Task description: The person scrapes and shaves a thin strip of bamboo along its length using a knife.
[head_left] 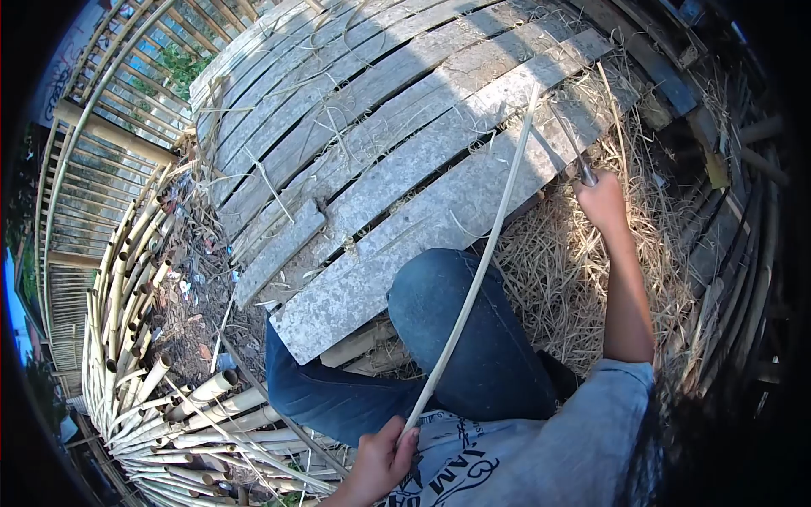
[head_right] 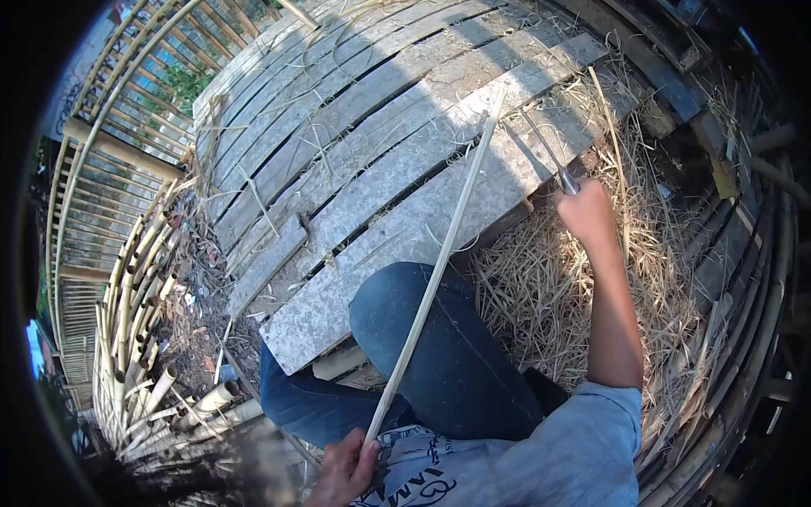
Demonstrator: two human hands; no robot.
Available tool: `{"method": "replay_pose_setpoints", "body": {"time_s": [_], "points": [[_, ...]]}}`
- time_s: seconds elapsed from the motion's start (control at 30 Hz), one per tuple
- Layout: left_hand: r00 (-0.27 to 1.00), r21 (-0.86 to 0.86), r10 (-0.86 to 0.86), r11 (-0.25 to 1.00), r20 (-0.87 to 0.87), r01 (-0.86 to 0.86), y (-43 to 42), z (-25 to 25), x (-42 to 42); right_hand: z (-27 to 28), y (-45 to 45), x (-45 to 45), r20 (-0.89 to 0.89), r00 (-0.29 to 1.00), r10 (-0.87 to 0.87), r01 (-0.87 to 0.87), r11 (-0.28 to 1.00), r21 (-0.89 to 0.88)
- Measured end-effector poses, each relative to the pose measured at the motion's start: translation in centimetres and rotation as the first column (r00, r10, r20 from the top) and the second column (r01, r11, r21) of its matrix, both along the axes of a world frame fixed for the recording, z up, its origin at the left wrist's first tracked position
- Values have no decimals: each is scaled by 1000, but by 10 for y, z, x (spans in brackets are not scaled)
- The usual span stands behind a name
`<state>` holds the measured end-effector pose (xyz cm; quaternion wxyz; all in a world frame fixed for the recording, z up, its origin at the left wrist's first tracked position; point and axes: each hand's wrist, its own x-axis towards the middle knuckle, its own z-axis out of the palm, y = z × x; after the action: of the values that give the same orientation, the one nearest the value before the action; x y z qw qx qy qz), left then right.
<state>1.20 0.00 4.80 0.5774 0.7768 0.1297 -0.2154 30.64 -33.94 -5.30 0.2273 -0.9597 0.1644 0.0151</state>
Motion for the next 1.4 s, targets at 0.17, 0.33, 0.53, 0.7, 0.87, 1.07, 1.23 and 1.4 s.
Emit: {"method": "replay_pose_setpoints", "body": {"time_s": [0.17,0.33,0.53,0.7,0.87,1.07,1.23,1.4], "points": [[995,34,-6,999,102,2,-4,11,9,-28,12,-58,-3,994,-113,103,889,447],[989,-96,3,995,-148,-17,2,-19,-12,31,52,-80,163,981,110,-163,918,361],[967,466,-253,858,13,218,-9,-2,-6,79,71,-46,-122,931,343,-354,932,-81],[935,565,-346,788,81,243,-8,3,-7,78,56,-21,-38,931,364,-358,886,-294],[953,484,-292,847,80,219,-9,4,-12,77,64,-22,-1,922,387,-365,868,-335],[937,593,-348,761,30,264,-9,2,-12,55,49,2,-19,952,305,-294,898,-327],[970,398,-228,900,78,179,-8,1,-20,82,78,-25,-89,872,481,-485,828,-283],[944,503,-325,826,55,255,-5,-3,-19,47,46,12,83,938,337,-284,882,-377]]}}
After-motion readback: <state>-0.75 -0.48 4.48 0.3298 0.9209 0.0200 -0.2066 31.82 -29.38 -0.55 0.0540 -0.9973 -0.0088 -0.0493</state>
